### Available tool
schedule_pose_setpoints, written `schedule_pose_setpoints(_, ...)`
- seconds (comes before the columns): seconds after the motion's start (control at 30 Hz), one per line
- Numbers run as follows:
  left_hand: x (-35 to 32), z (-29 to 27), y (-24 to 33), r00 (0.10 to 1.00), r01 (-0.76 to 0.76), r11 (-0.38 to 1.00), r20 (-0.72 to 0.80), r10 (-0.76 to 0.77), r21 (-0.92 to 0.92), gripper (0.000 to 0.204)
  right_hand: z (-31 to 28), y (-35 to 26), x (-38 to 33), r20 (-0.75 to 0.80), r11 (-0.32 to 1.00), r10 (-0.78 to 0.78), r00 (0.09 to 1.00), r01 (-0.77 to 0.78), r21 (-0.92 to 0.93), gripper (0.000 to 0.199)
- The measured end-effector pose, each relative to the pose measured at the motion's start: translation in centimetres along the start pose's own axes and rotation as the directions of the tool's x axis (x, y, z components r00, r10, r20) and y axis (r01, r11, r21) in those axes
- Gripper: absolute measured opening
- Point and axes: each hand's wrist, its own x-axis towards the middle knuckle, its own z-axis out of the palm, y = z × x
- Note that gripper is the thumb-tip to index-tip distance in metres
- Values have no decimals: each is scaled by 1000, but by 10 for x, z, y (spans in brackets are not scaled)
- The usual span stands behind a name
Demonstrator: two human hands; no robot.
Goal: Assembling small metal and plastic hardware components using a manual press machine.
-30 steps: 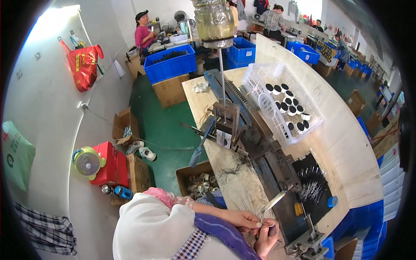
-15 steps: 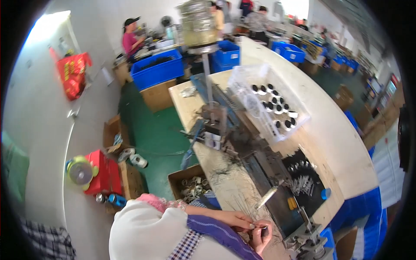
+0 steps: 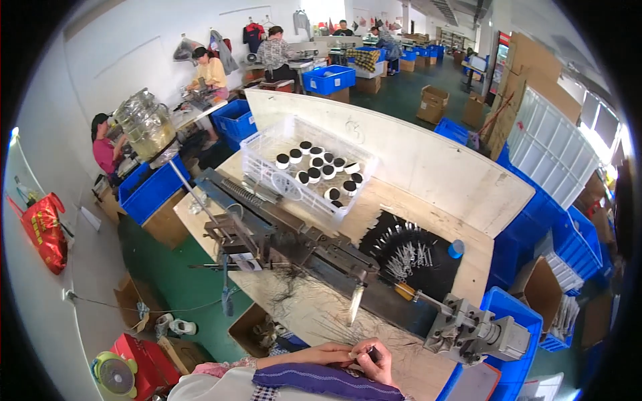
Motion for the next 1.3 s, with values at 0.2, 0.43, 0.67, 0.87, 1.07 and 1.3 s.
schedule_pose_setpoints(0.2, 7, 2, 18, 999, -17, 999, 47, 19, -46, 30, 1, -9, 11, -41, 999, -31, 999, 32, 9, 17)
schedule_pose_setpoints(0.43, 7, 2, 25, 987, 58, 991, 159, -39, -118, 34, 0, -13, 15, -28, 997, -78, 997, 78, 0, 14)
schedule_pose_setpoints(0.67, -12, -21, 12, 769, -444, 750, -221, 600, 491, 27, -16, -80, 31, -300, 662, -262, 917, -55, -747, 10)
schedule_pose_setpoints(0.87, 28, -50, 8, 816, -373, 782, -224, 532, 500, 21, -37, -107, 87, 85, -16, -398, 913, 86, -996, 20)
schedule_pose_setpoints(1.07, 48, -11, 35, 853, -237, 970, -489, 185, -47, 21, -51, -105, 105, 239, -151, -296, 925, 202, -968, 14)
schedule_pose_setpoints(1.3, -9, -17, 119, 947, -262, 460, -134, 294, -848, 16, -56, -99, 103, 243, -266, -224, 944, 180, -947, 10)
